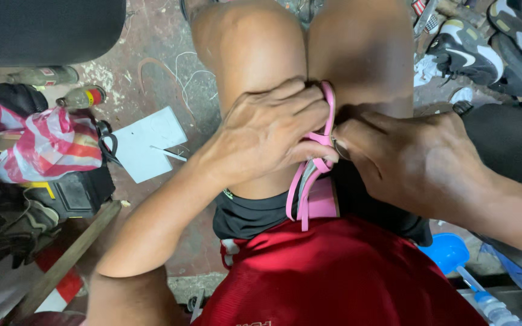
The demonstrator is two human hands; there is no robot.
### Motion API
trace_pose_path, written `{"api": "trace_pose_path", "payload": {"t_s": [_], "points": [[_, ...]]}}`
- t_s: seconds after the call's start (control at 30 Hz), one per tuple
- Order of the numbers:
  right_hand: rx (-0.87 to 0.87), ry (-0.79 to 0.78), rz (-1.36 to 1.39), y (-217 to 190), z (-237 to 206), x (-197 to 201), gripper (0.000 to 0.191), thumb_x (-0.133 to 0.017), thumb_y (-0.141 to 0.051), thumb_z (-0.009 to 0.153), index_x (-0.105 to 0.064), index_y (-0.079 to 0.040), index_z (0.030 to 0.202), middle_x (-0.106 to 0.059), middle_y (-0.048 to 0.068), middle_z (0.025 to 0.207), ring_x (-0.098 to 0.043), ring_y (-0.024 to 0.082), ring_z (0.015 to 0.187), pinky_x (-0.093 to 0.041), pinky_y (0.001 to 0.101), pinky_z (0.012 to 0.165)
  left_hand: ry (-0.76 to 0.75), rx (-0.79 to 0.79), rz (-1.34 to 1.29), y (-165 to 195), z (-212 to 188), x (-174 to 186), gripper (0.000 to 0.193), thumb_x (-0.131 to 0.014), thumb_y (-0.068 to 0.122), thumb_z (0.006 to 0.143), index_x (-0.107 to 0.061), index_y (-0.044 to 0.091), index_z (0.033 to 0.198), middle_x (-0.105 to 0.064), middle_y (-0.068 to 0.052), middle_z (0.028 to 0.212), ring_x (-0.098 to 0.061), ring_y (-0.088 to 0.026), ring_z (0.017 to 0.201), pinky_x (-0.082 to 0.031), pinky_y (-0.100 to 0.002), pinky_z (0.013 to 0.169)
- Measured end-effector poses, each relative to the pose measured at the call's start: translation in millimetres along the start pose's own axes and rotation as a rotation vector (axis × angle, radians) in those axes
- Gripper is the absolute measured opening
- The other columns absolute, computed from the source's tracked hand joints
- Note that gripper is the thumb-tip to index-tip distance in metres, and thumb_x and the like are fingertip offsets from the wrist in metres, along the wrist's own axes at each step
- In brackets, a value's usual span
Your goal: The person sits with a pink heeled sandal on their lap and hand-stitches the strap to the shoe using a needle and thread, pulling stitches tight and working around the sole edge. At the end they pick up a glue bottle and apply glue to the shoe.
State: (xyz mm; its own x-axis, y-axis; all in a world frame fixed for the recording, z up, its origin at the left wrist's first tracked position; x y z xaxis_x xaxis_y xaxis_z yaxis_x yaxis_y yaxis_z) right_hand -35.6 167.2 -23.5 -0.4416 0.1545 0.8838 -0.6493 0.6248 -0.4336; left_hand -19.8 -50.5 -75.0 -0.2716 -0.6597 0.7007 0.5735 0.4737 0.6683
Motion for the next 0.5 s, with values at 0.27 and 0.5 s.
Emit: {"api": "trace_pose_path", "payload": {"t_s": [0.27, 0.5], "points": [[-0.097, 0.012, 0.225, 6.4, -13.8, 7.7, 0.017, -0.072, -0.012, 0.083, -0.07, -0.011, 0.1, -0.074, 0.007, 0.084, -0.069, 0.029, 0.064, -0.053, 0.0378, 0.053, 0.265, 0.54, -0.503, -1.0, -52.7, 21.3, 0.016, -0.066, 0.023, 0.102, -0.064, 0.007, 0.1, -0.068, -0.003, 0.098, -0.063, -0.021, 0.081, -0.051, -0.035, 0.074], [-0.178, -0.023, 0.3, 5.5, -15.4, 4.8, 0.028, -0.069, -0.011, 0.085, -0.071, -0.013, 0.113, -0.077, 0.006, 0.086, -0.074, 0.026, 0.068, -0.056, 0.0342, 0.055, 0.416, 0.713, 0.088, 9.8, -60.6, 35.4, 0.031, -0.065, 0.018, 0.098, -0.057, 0.005, 0.124, -0.058, -0.011, 0.119, -0.064, -0.024, 0.081, -0.051, -0.037, 0.064]]}}
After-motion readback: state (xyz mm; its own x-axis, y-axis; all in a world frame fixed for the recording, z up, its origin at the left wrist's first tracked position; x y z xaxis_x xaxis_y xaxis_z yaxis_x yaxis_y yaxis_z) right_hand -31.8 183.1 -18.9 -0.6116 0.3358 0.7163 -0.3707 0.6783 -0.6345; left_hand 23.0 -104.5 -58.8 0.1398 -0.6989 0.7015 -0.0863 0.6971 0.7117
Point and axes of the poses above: each hand's wrist, its own z-axis towards the middle knuckle, its own x-axis out of the back of the hand, y = z × x, the point moved 1 cm from there along z, towards the middle knuckle
